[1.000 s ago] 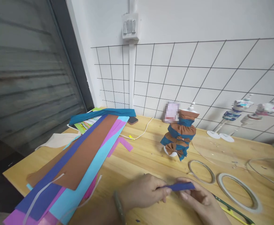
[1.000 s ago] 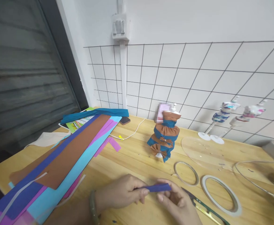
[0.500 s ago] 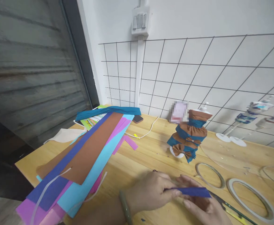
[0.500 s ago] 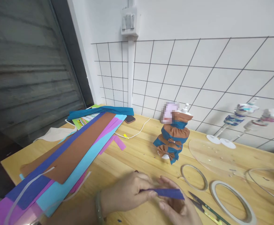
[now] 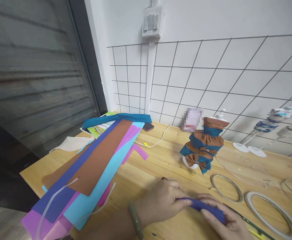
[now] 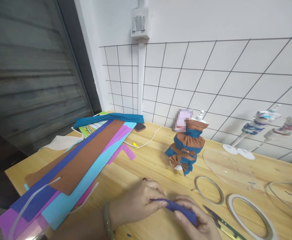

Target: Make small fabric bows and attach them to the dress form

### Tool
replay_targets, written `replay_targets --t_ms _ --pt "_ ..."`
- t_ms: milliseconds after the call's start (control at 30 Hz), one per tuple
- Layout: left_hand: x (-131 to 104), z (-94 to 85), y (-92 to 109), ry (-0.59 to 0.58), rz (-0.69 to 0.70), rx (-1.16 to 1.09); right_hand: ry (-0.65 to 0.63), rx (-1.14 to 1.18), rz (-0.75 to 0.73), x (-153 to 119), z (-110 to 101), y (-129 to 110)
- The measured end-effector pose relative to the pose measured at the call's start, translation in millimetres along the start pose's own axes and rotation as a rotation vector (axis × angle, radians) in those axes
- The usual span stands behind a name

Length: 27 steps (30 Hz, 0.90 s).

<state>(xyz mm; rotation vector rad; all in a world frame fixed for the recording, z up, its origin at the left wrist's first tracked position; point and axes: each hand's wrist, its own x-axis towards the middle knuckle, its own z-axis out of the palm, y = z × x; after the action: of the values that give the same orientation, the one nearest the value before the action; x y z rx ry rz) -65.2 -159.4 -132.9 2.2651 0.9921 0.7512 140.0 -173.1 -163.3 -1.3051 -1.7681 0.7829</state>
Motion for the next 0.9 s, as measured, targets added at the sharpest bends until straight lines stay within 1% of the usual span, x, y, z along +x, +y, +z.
replay_targets --t_ms 67,133,200,333,367,433,533,567,633,733,800,900 --pt "0 1.4 -1 -0.012 -0.008 -0.003 0.003 0.005 -0.039 0 0 -1" --pt "0 3.1 -2 -0.014 -0.009 -0.020 -0.028 0.008 -0.046 0 0 -2" --pt "1 4.2 -3 0.018 -0.016 -0.053 -0.068 -0.001 -0.009 0 0 -2" --pt "2 5.2 -6 0.121 -0.028 -0.107 -0.152 -0.006 0.106 -1 -2 2" --pt "2 5.5 -6 0.139 -0.037 -0.120 -0.157 0.008 0.124 -1 -1 3" --pt "3 6.2 -7 0.152 -0.068 -0.160 -0.104 0.044 0.143 -1 0 6" --pt "2 6.7 -6 0.106 -0.124 -0.259 0.014 0.081 0.124 -2 3 8" --pt "1 6.4 -6 0.073 -0.146 -0.291 0.024 0.087 0.123 -2 4 9" --pt "-1 5.1 -5 -0.001 -0.198 -0.332 -0.006 0.090 0.157 -3 5 9" --pt "-3 2.8 -5 -0.097 -0.245 -0.307 -0.015 0.074 0.245 -2 4 8" --pt "-2 2.2 -7 -0.095 -0.232 -0.246 0.015 0.080 0.281 -2 3 7" --pt "0 3.8 -12 -0.015 -0.208 -0.175 0.019 0.110 0.306 -1 3 5"
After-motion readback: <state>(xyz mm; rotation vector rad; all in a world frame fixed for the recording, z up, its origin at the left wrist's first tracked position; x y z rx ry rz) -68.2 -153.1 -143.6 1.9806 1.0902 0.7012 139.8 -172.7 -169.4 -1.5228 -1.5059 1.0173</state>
